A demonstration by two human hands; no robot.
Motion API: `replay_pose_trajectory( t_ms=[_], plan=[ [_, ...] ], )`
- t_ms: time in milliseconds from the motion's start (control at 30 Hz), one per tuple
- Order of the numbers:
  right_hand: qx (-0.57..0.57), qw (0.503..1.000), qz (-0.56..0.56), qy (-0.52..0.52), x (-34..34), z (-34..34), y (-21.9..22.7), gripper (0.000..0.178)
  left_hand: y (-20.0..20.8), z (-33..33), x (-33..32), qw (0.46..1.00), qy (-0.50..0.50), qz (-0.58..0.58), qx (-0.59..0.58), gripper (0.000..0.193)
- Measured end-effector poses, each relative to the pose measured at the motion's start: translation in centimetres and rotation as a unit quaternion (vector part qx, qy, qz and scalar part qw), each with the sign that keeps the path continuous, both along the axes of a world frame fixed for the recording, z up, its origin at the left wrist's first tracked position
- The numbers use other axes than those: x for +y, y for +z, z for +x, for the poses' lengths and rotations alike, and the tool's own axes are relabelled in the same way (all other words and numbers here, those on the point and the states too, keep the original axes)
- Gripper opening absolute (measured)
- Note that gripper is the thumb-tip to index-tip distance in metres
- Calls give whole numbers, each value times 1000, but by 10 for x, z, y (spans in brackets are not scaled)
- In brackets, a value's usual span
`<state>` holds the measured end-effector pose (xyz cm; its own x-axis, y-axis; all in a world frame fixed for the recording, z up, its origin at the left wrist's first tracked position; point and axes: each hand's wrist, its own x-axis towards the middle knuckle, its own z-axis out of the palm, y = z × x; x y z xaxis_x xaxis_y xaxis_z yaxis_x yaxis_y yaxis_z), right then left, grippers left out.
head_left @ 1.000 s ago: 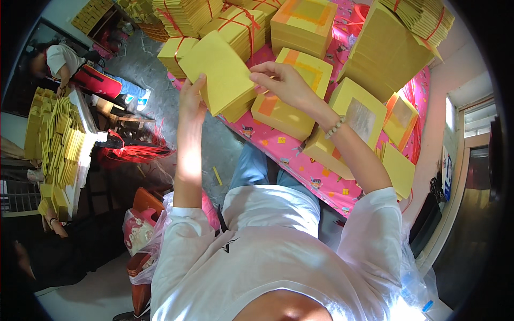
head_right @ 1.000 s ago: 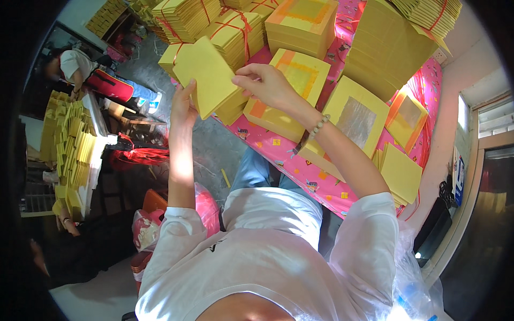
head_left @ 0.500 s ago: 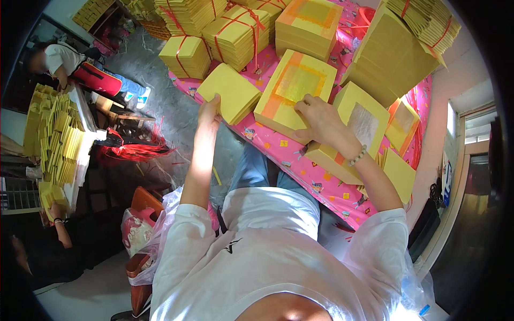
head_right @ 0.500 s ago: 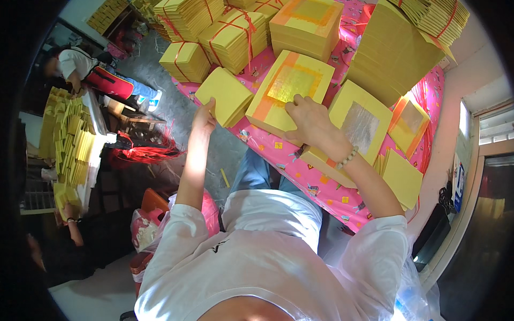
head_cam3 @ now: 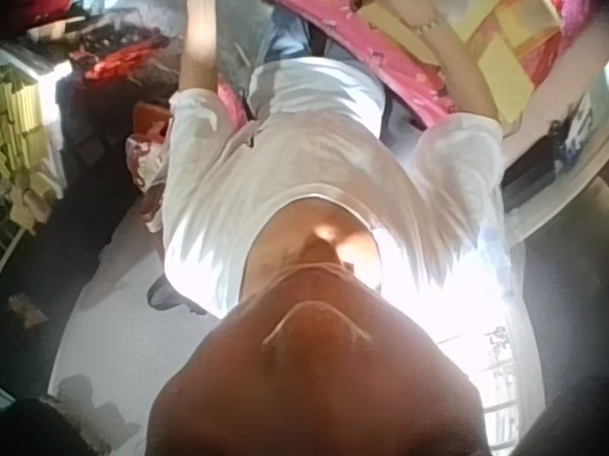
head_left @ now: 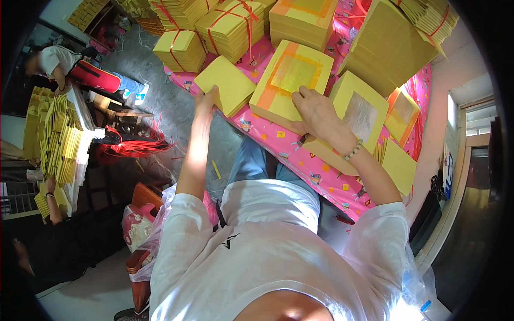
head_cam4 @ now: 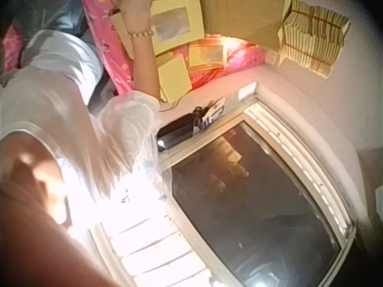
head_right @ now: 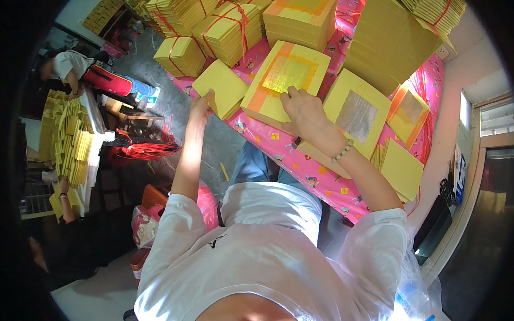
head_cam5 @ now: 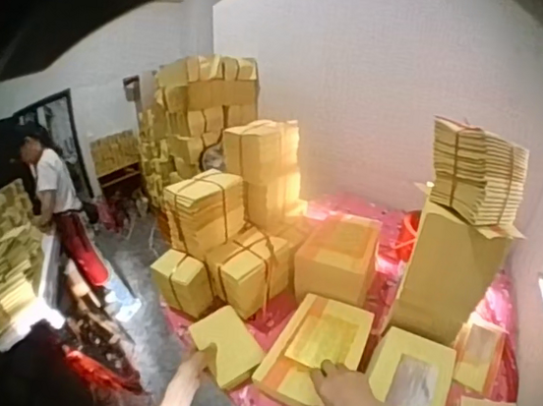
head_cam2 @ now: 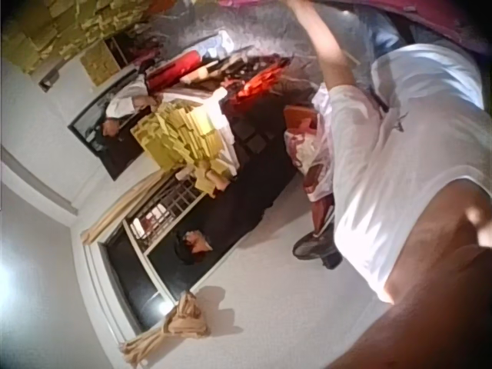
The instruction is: The person repeatedly picks up yellow paper sheets from a stack on a table, folds them in half, and places them onto a separate pile. The process is continuous and repetitive throughout the clip, with the person handling the paper by hand without tools.
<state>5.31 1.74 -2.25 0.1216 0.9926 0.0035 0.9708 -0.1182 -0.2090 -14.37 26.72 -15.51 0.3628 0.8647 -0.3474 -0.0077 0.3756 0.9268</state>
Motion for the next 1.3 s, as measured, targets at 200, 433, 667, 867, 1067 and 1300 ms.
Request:
replay_pose_trajectory(
  t_ms=[200,433,667,867,1067,1300],
  plan=[
    [24,1000,1,-2,-4,0,7,32,-19,-1,18,982,-7,141,125,37],
    [130,991,35,0,-5,16,2,17,-4,-3,-1,907,92,339,233,44],
    [230,971,46,-44,-5,23,-4,19,56,6,-73,893,-39,427,135,40],
    [294,952,17,-86,-4,26,-5,20,59,19,-102,893,-197,401,55,41],
    [308,946,4,-97,-4,29,-5,20,67,21,-104,903,-201,371,74,34],
    [301,949,-1,-94,-3,28,-4,19,60,20,-100,891,-204,397,83,34]
  ],
)
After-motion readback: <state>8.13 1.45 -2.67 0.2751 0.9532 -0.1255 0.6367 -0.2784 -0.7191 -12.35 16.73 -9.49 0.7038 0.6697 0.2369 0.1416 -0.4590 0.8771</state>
